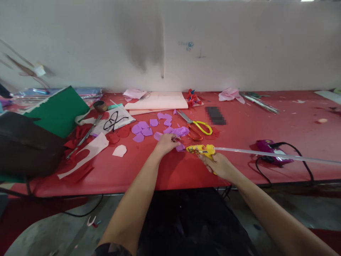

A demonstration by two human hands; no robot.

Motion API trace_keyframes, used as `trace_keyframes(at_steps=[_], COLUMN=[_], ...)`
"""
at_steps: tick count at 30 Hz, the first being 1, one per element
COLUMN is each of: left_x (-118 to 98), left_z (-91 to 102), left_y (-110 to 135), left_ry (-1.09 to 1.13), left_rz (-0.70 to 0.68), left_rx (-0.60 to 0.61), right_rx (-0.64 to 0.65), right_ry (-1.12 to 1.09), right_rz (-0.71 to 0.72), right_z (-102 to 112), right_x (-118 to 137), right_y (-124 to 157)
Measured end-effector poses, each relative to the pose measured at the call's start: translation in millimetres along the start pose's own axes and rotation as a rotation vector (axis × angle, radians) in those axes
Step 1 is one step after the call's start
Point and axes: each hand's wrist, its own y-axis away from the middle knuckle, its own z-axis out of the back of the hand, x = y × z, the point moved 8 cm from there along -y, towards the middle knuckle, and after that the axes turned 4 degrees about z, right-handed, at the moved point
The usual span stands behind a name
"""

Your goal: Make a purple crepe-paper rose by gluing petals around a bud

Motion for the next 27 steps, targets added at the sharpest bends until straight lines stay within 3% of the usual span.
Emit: trace_keyframes(at_steps=[13, 21, 27], left_x=[-2.7, -0.3, -1.1], left_z=[-0.1, 0.3, 0.0], left_y=[1.1, 0.4, 0.4], left_ry=[-0.005, -0.005, -0.005], left_rz=[-0.008, 0.002, 0.007], left_rx=[0.002, -0.003, 0.000], right_rx=[-0.064, 0.052, 0.068], right_ry=[0.028, 0.001, -0.008], right_rz=[-0.038, -0.028, -0.014], right_z=[12.7, -13.4, -19.5], right_x=[-15.2, 11.8, 17.1], right_y=[3.1, -1.1, -5.8])
